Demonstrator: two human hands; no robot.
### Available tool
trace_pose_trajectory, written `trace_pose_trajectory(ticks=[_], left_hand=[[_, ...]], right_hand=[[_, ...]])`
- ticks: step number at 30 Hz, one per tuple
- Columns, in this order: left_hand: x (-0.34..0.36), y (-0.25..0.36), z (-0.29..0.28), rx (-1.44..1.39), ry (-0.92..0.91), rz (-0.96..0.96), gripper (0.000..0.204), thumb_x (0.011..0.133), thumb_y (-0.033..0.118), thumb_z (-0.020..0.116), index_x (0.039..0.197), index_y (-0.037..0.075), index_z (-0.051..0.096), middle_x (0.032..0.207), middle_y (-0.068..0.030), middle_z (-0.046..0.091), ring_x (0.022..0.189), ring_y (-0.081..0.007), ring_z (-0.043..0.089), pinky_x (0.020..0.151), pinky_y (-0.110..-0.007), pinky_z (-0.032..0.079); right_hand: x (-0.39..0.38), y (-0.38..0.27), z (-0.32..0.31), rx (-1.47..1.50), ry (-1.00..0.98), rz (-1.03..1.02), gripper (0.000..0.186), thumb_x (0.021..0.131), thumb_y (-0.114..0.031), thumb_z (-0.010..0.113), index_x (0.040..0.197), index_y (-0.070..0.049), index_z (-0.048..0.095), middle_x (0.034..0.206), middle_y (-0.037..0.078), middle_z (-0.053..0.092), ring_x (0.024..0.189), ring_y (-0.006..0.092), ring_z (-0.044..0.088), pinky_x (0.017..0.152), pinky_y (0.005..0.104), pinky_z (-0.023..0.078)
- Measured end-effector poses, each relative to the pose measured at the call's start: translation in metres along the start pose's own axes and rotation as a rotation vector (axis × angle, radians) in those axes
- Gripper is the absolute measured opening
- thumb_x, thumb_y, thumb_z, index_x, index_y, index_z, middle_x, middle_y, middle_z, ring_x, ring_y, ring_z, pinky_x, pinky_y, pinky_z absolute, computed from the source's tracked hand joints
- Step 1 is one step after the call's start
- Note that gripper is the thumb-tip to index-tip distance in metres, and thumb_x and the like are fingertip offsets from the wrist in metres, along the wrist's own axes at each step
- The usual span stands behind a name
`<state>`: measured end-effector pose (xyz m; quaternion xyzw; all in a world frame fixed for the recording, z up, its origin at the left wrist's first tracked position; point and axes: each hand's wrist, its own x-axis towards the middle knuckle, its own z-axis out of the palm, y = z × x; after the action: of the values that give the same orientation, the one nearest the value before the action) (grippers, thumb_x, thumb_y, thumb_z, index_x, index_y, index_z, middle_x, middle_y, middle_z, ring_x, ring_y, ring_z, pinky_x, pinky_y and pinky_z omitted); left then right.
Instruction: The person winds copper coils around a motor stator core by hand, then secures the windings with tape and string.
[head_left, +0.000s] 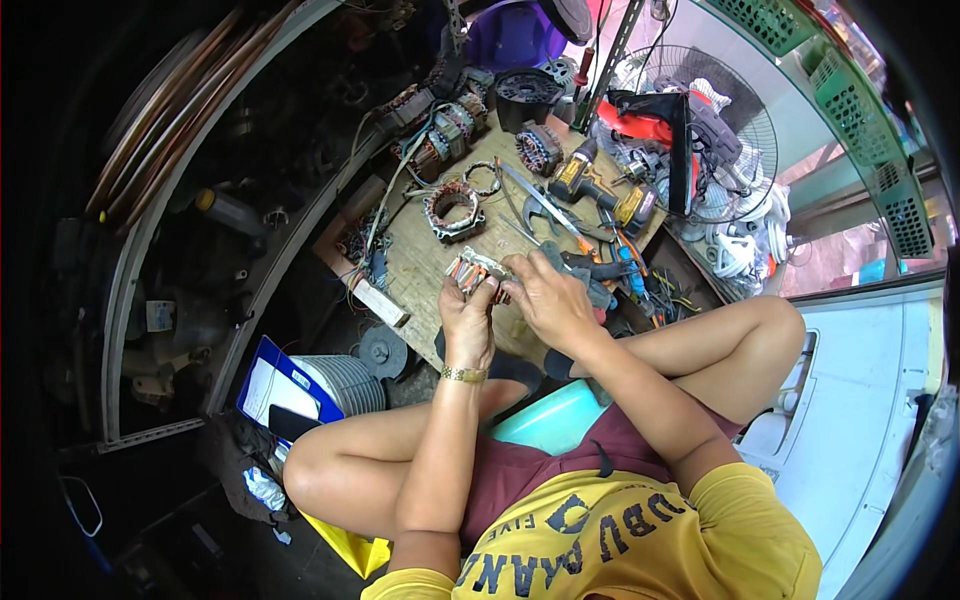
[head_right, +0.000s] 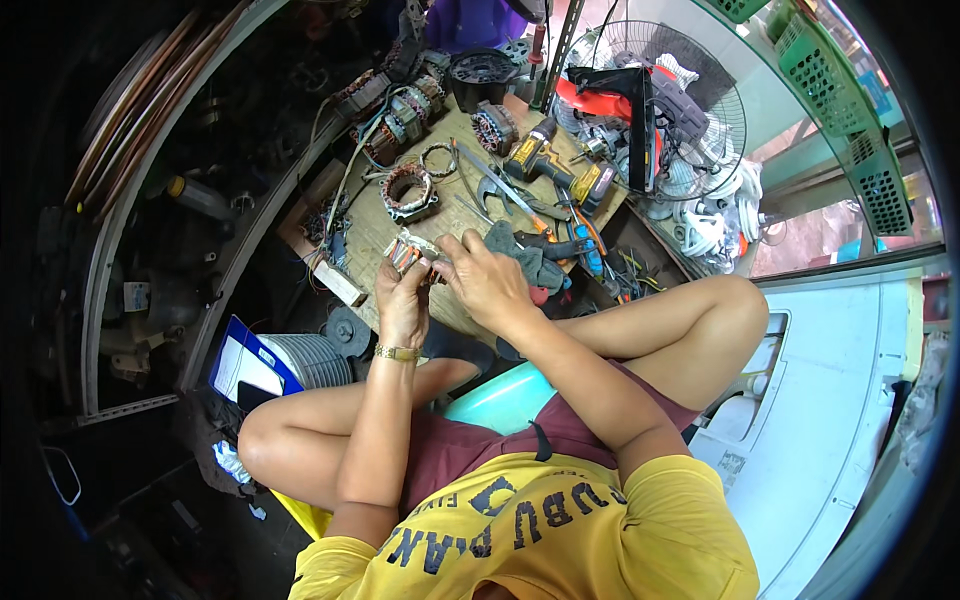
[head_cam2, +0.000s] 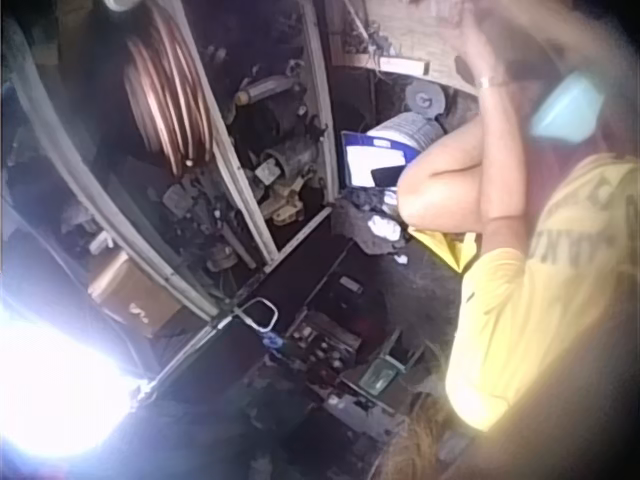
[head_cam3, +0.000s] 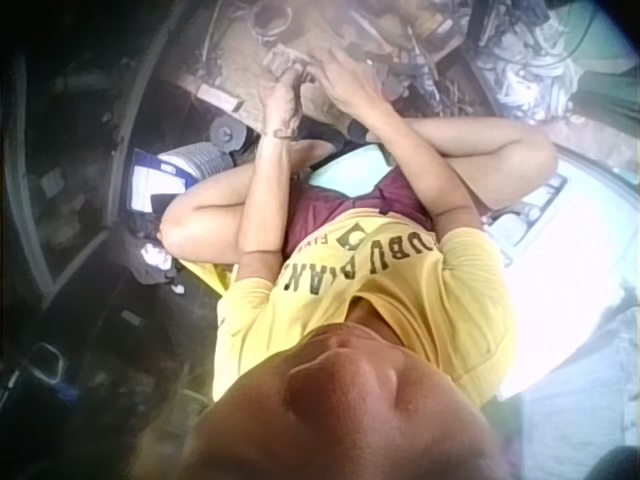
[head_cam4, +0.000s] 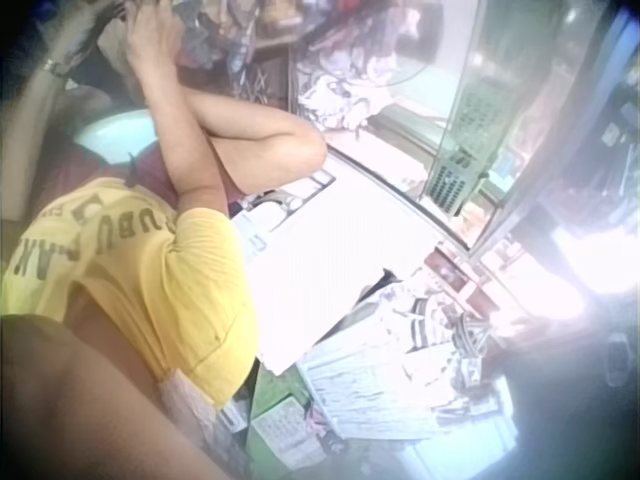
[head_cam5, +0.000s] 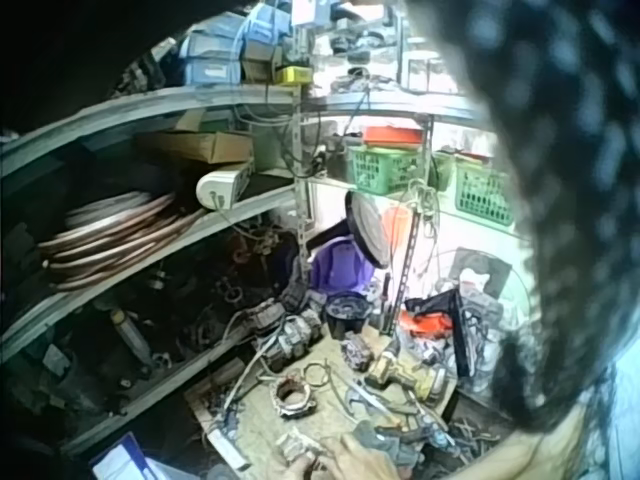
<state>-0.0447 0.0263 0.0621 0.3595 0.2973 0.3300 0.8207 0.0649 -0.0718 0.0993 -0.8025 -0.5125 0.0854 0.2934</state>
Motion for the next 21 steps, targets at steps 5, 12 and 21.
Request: trace_pose_trajectory(ticks=[5,12,21], left_hand=[[-0.008,-0.014,0.018,0.105,0.158,0.228,0.039,0.089,-0.01,0.065,0.122,0.001,0.049,0.113,-0.0075,0.064,0.105,-0.014,0.062,0.092,-0.028,0.051],[0.004,-0.011,0.007,-0.043,0.127,0.109,0.04,0.091,-0.008,0.06,0.129,-0.002,0.048,0.113,-0.009,0.065,0.096,-0.0156,0.066,0.083,-0.029,0.056],[0.003,-0.003,0.0,-0.171,0.142,-0.025,0.032,0.094,-0.002,0.059,0.125,0.001,0.049,0.104,-0.0079,0.065,0.087,-0.0159,0.069,0.077,-0.031,0.061]], right_hand=[[0.003,-0.016,0.004,-0.005,0.004,0.124,0.028,0.1,-0.031,0.056,0.12,-0.011,0.056,0.108,0.017,0.059,0.084,0.0433,0.066,0.069,0.0531,0.053],[0.018,0.034,0.039,0.337,0.194,-0.039,0.041,0.106,-0.038,0.046,0.109,0.0,0.063,0.101,0.02,0.067,0.098,0.0376,0.067,0.083,0.0465,0.052],[0.004,0.026,-0.008,0.375,-0.143,0.085,0.041,0.106,-0.035,0.047,0.141,-0.014,0.049,0.1,0.015,0.065,0.092,0.0301,0.067,0.08,0.0389,0.052]])
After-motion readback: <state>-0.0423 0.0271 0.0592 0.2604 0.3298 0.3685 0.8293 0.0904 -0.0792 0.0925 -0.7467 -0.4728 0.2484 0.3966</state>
